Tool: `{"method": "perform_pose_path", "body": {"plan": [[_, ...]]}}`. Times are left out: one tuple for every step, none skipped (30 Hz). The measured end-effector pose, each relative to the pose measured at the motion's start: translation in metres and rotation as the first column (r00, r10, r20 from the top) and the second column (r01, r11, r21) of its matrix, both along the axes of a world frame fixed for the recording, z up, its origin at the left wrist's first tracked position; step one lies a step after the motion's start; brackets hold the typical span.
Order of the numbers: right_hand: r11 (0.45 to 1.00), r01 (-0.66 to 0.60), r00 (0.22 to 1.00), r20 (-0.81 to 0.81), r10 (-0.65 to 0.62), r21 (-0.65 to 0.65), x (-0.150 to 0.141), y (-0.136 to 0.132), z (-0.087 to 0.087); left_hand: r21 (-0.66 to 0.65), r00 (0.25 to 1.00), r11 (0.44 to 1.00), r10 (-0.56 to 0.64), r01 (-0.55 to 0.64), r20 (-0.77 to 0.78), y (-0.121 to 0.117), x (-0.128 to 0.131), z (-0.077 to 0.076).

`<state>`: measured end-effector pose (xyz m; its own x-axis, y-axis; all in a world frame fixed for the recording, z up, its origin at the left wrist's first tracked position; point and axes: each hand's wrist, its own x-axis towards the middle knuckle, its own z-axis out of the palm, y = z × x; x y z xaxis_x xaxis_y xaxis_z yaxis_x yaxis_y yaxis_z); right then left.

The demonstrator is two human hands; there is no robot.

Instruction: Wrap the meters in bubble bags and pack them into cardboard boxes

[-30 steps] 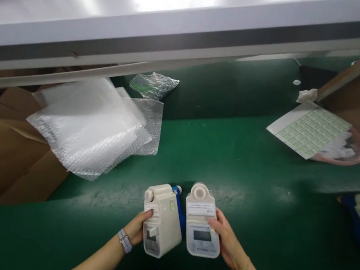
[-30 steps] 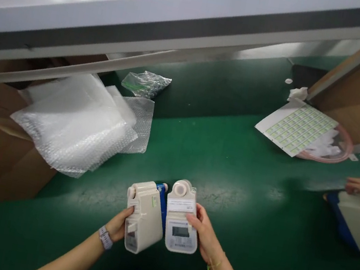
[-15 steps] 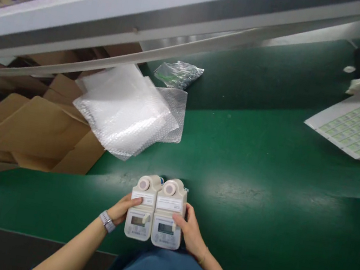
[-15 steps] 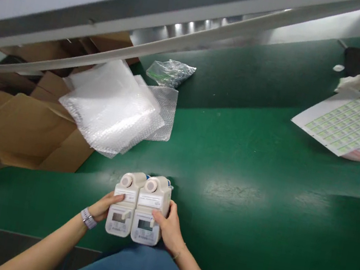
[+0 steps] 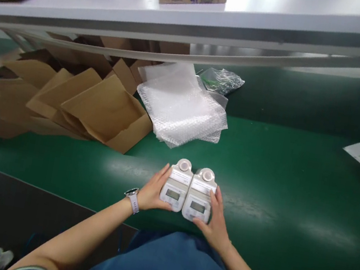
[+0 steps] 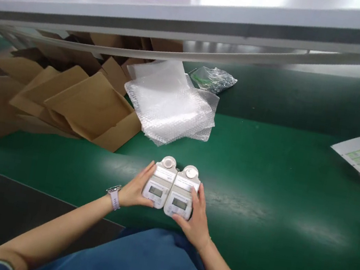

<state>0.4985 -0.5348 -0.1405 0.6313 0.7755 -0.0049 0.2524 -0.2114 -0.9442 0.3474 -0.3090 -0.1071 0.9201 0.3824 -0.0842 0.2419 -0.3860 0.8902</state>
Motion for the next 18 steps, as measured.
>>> {"method": "perform_pose_path", "body": {"plan": [[1.0, -0.014, 0.996, 0.085, 0.014, -0.008, 0.0, -0.001, 0.0, 0.07, 0.998, 0.996, -0.055, 0.055, -0.008, 0.002, -0.003, 0.002], [1.0, -0.017, 0.99, 0.137, 0.019, -0.013, 0.0, 0.0, 0.0, 0.108, 0.992, 0.986, -0.127, 0.128, -0.016, 0.005, -0.005, 0.003], [1.0, -0.011, 0.988, 0.152, 0.014, -0.016, -0.001, 0.002, 0.0, 0.122, 0.978, 0.97, -0.21, 0.21, -0.019, 0.008, -0.006, 0.004], [1.0, -0.003, 0.989, 0.151, 0.005, -0.016, -0.001, 0.005, -0.001, 0.127, 0.957, 0.949, -0.291, 0.29, -0.013, 0.012, -0.006, 0.005], [1.0, 0.01, 0.99, 0.141, -0.008, -0.014, -0.001, 0.009, -0.001, 0.133, 0.933, 0.924, -0.361, 0.358, 0.0, 0.015, -0.006, 0.006], [0.999, 0.031, 0.992, 0.119, -0.029, -0.011, -0.001, 0.012, 0.0, 0.151, 0.91, 0.901, -0.413, 0.407, 0.015, 0.018, -0.005, 0.006], [0.998, 0.057, 0.995, 0.082, -0.056, -0.008, -0.002, 0.015, 0.001, 0.185, 0.894, 0.881, -0.447, 0.435, 0.029, 0.021, -0.005, 0.007], [0.996, 0.084, 0.996, 0.034, -0.083, -0.015, -0.002, 0.017, 0.003, 0.229, 0.883, 0.864, -0.469, 0.449, 0.036, 0.023, -0.004, 0.008], [0.993, 0.112, 0.993, -0.017, -0.113, -0.028, -0.002, 0.018, 0.006, 0.273, 0.878, 0.85, -0.477, 0.45, 0.039, 0.024, -0.003, 0.01], [0.989, 0.137, 0.988, -0.066, -0.14, -0.049, -0.002, 0.02, 0.01, 0.31, 0.88, 0.843, -0.473, 0.439, 0.039, 0.025, -0.001, 0.012], [0.985, 0.153, 0.981, -0.107, -0.161, -0.073, -0.001, 0.021, 0.015, 0.339, 0.884, 0.838, -0.466, 0.429, 0.032, 0.026, 0.001, 0.016], [0.983, 0.158, 0.975, -0.139, -0.17, -0.097, 0.001, 0.021, 0.021, 0.36, 0.889, 0.833, -0.457, 0.42, 0.02, 0.026, 0.003, 0.02], [0.98, 0.154, 0.97, -0.168, -0.173, -0.122, 0.002, 0.022, 0.027, 0.377, 0.892, 0.827, -0.451, 0.417, 0.002, 0.026, 0.006, 0.025], [0.978, 0.145, 0.964, -0.203, -0.174, -0.148, 0.004, 0.023, 0.033, 0.389, 0.892, 0.818, -0.452, 0.424, -0.021, 0.027, 0.009, 0.03], [0.976, 0.134, 0.952, -0.25, -0.176, -0.174, 0.005, 0.024, 0.039, 0.396, 0.886, 0.805, -0.461, 0.442, -0.051, 0.027, 0.013, 0.035], [0.973, 0.124, 0.936, -0.303, -0.181, -0.196, 0.006, 0.025, 0.044, 0.391, 0.879, 0.796, -0.47, 0.462, -0.082, 0.028, 0.017, 0.04], [0.97, 0.121, 0.915, -0.355, -0.191, -0.209, 0.006, 0.026, 0.049, 0.366, 0.871, 0.795, -0.48, 0.484, -0.107, 0.029, 0.02, 0.044], [0.969, 0.124, 0.893, -0.401, -0.203, -0.214, 0.006, 0.028, 0.053, 0.313, 0.861, 0.805, -0.493, 0.505, -0.123, 0.031, 0.024, 0.048]]}}
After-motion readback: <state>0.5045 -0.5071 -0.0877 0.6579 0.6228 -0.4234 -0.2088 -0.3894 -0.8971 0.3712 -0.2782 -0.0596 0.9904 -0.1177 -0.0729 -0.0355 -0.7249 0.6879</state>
